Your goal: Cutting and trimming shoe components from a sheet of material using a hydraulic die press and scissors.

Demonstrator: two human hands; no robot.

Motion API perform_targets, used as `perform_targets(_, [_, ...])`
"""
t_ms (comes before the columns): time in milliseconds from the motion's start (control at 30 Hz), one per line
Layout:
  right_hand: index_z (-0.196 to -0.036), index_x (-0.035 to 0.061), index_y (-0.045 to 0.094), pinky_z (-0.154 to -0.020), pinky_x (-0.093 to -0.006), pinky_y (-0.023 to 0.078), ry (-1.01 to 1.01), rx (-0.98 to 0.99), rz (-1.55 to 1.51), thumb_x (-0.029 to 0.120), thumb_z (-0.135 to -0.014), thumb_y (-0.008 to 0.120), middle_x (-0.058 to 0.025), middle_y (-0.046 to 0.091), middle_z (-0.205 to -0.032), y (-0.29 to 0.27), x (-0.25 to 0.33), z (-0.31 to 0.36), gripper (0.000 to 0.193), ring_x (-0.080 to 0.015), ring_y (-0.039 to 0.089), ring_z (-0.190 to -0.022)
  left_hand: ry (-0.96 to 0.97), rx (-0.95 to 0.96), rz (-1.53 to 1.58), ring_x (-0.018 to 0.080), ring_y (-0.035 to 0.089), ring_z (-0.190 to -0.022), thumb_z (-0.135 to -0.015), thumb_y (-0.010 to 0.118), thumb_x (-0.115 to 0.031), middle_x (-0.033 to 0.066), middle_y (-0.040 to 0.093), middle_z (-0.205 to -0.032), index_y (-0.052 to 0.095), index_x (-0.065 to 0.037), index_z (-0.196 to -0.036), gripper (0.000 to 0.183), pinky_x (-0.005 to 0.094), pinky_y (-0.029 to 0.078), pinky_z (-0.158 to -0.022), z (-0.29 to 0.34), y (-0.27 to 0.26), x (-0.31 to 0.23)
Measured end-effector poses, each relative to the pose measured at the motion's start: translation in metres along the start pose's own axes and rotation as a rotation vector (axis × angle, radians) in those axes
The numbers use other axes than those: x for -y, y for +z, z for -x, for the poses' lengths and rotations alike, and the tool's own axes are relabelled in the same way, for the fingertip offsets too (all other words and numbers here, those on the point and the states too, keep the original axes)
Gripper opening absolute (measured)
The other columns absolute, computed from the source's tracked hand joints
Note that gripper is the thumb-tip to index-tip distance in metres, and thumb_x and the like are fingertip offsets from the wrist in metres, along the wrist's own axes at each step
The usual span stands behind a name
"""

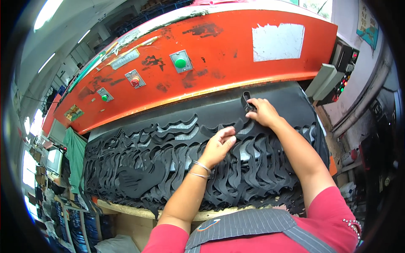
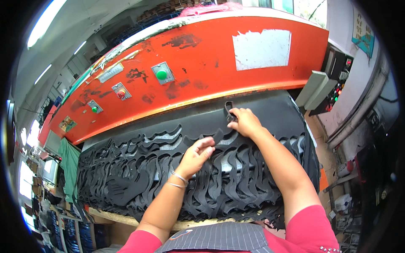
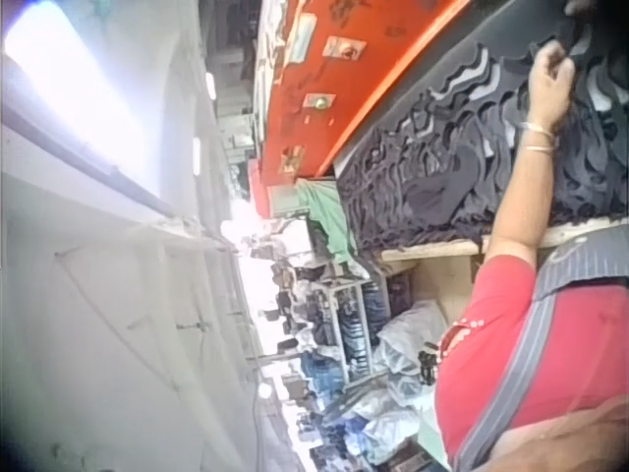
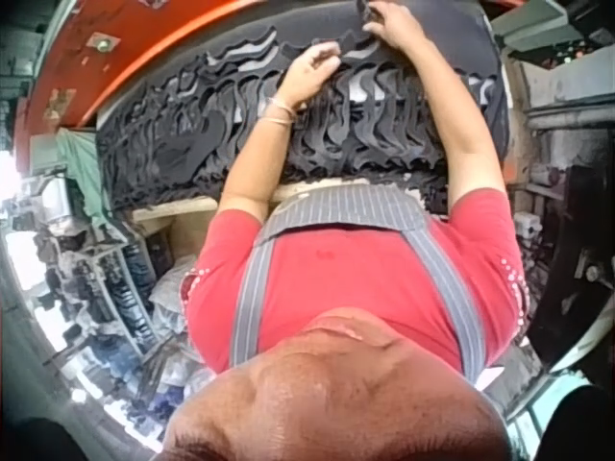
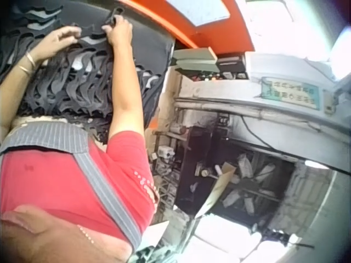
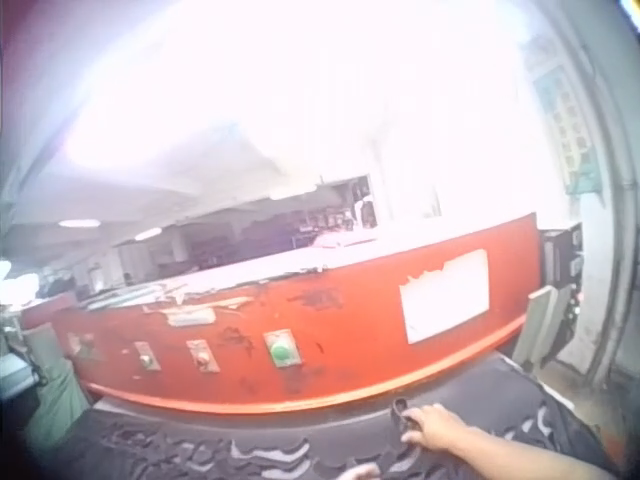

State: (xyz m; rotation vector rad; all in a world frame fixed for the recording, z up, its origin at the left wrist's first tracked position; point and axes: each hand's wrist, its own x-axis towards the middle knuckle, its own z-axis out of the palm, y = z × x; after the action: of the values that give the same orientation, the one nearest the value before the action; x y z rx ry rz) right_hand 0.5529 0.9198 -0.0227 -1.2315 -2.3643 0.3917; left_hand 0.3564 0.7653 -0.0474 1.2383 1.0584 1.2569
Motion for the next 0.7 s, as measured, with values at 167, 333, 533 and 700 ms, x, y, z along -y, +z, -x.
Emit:
perform_targets(167, [-0.112, 0.0039, 0.058, -0.080, -0.0377, 0.049, -0.462, 0.012, -0.432, 0.020, -0.068, 0.080, -0.0146, 0.058, -0.098, -0.038, 0.075, 0.060, 0.052, -0.0307, 0.058, -0.092, 0.209, -0.423, 0.291, 0.0213, 0.056, -0.107, -0.102, 0.033, -0.041, 0.0138, 0.054, -0.120, 0.031, -0.005, -0.140, 0.053, 0.0352, 0.044, -0.096, -0.003, 0.032, -0.009])
perform_targets(333, [-0.108, 0.0055, 0.063, -0.075, -0.0403, 0.050, -0.499, 0.190, -0.294, 0.016, -0.065, 0.079, -0.0144, 0.052, -0.099, -0.038, 0.099, 0.103, 0.047, -0.0321, 0.055, -0.092, 0.353, -0.442, 0.000, 0.0126, 0.058, -0.084, -0.103, 0.037, -0.024, 0.0094, 0.058, -0.104, 0.046, -0.002, -0.123, 0.031, 0.0273, 0.046, -0.080, 0.029, 0.065, -0.032])
perform_targets(533, [-0.104, 0.0061, 0.066, -0.061, -0.0381, 0.050, -0.686, 0.102, -0.087, 0.017, -0.067, 0.073, -0.0124, 0.046, -0.088, -0.043, 0.126, 0.108, 0.039, -0.0299, 0.053, -0.083, 0.532, -0.541, 0.069, 0.0174, 0.054, -0.106, -0.099, 0.049, -0.031, 0.0124, 0.057, -0.117, 0.045, -0.001, -0.124, 0.039, 0.0315, 0.042, -0.096, 0.047, 0.066, -0.038])
perform_targets(700, [-0.094, 0.0020, 0.066, -0.056, -0.0369, 0.047, -0.811, -0.214, -0.198, 0.015, -0.064, 0.076, -0.0130, 0.048, -0.087, -0.032, 0.155, 0.106, 0.034, -0.0302, 0.052, -0.080, 0.254, -0.564, 0.762, 0.0152, 0.059, -0.087, -0.098, 0.050, -0.033, 0.0075, 0.059, -0.100, 0.036, -0.006, -0.130, 0.044, 0.0286, 0.051, -0.078, 0.064, 0.050, -0.063])
